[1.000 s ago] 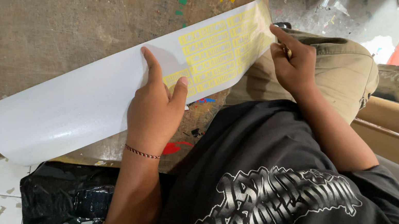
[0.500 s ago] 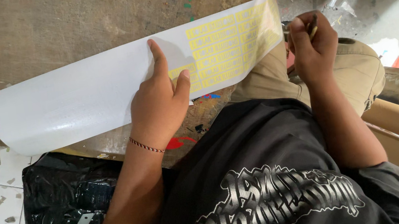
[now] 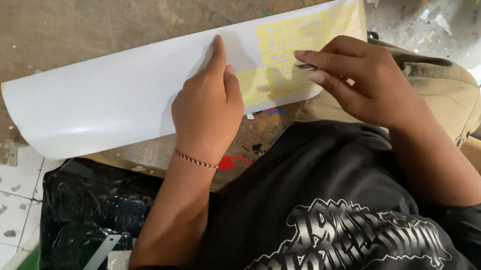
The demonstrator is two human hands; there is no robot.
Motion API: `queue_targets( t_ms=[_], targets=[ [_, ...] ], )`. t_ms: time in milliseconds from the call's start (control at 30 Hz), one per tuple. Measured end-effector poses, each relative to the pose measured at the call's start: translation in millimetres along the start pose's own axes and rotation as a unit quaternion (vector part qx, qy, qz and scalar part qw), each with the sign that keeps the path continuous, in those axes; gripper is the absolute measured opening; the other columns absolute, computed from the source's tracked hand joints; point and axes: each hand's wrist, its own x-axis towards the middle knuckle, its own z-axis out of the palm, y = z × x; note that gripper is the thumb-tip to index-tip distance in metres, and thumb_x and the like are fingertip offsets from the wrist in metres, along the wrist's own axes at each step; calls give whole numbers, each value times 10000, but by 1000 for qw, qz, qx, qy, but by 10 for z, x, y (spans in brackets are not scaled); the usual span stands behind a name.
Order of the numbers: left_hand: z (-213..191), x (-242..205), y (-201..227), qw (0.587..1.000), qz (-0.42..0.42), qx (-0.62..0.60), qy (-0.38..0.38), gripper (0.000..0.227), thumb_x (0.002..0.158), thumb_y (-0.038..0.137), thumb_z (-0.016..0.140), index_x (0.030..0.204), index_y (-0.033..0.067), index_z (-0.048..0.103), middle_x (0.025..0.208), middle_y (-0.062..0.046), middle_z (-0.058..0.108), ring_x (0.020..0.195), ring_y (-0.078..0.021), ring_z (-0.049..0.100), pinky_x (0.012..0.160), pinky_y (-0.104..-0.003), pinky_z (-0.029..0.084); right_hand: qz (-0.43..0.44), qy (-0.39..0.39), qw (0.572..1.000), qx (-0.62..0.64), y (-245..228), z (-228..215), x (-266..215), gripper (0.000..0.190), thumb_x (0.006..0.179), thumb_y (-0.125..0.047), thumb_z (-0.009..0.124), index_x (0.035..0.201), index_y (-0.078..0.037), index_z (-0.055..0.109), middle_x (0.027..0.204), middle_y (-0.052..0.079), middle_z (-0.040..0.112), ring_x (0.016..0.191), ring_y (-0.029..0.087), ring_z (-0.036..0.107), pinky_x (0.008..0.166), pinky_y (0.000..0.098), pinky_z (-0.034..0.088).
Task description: The person uses a utility knife to cut a sheet of yellow vinyl lettering on a work surface. They hold the sheet steady with one hand and carefully cut along the printed lines with the other, occasionally adjusting the sheet's position.
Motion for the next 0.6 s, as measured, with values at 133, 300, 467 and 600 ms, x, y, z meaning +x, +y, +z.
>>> queue_targets(
  t_ms=[133,300,467,600],
  targets=[
    [-26,-37,-10,986,99,-77,110,360,996,186,587,1314,31,653,926,-144,751,824,-329,727,704,-441,566,1,-15,998,-55,-144,75,88,350,993,-15,713,1339,-55,680,889,142,628,723,243,590,661,360,474],
    [-3,-46,17,988,111,-93,59,290,990,205,606,1201,38,713,891,-154,746,806,-351,715,683,-463,552,112,-40,972,203,-69,88,-23,491,1010,13,576,1495,-27,514,1030,117,727,755,212,720,670,289,584],
    [32,-63,25,992,101,-66,-48,270,998,235,574,1167,76,712,839,-155,740,798,-352,713,696,-490,542,217,67,819,527,150,188,-273,336,1051,-114,575,1309,98,599,1092,240,729,842,362,760,641,362,629],
    [146,-96,5,981,172,-91,-21,293,980,245,580,1196,84,697,868,-150,746,808,-372,710,692,-526,532,96,81,687,716,451,380,-331,533,953,-259,671,1320,115,571,1139,293,710,896,403,754,614,397,635]
  ],
)
